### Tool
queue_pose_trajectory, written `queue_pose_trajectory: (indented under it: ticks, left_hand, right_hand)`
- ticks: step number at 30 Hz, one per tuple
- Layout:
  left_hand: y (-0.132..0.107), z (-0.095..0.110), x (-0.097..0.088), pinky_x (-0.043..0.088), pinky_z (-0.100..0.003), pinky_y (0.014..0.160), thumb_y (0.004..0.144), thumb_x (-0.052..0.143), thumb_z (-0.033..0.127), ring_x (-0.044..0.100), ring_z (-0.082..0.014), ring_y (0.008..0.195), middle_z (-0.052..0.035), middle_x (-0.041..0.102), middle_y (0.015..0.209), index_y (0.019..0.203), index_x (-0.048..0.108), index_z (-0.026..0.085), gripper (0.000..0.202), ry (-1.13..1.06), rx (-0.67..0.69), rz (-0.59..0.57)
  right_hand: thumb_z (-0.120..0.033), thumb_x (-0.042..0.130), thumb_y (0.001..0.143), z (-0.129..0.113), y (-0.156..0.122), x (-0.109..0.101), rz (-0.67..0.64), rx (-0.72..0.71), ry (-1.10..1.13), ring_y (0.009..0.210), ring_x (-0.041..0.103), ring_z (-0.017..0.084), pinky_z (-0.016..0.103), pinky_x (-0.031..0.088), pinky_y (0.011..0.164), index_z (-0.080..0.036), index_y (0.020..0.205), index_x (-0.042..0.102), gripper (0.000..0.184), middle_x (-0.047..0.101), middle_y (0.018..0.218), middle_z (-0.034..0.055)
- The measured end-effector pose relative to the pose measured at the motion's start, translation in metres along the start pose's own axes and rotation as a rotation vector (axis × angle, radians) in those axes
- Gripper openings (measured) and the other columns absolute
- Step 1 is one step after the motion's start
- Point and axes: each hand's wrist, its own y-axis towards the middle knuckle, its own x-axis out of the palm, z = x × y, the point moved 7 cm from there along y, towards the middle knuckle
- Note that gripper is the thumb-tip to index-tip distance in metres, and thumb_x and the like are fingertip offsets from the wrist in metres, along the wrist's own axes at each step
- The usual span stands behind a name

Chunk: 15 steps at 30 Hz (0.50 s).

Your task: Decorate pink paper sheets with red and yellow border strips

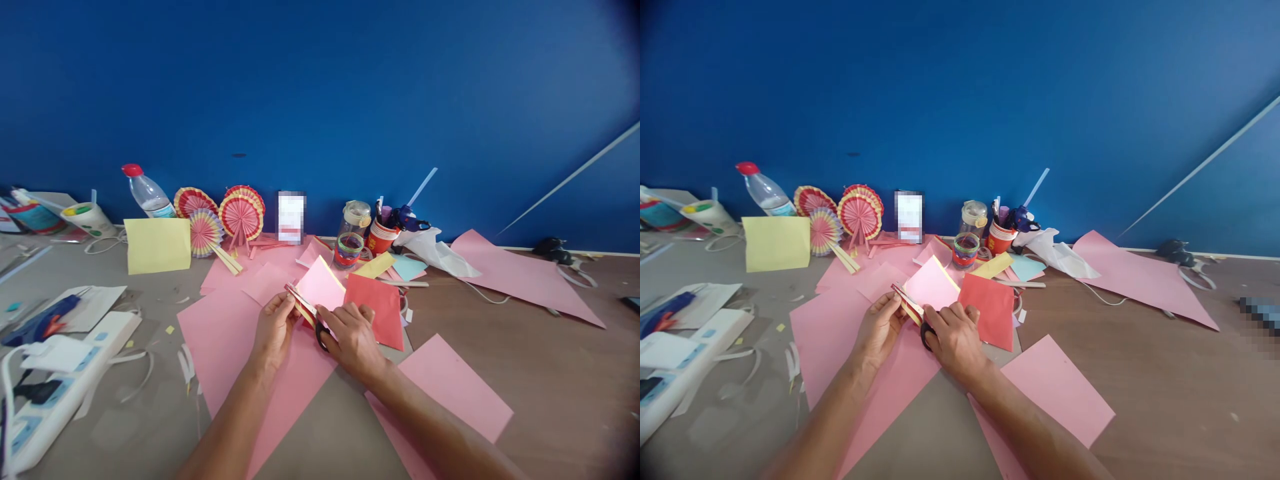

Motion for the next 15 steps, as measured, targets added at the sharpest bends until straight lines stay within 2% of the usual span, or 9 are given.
queue_pose_trajectory:
  ticks: [15]
  left_hand:
    - [0.0003,0.0021,-0.0019,0.039,-0.021,0.057,0.063,0.078,0.033,0.044,-0.0066,0.055,0.005,0.05,0.056,0.065,0.06,0.015,0.026,0.054,0.036,0.044]
  right_hand:
    - [-0.016,0.051,0.086,0.0003,-0.0022,-0.0008,0.03,0.018,-0.001,0.079,0.051,0.02,0.034,0.022,0.071,-0.018,0.108,0.063,0.025,0.062,0.074,0.0039]
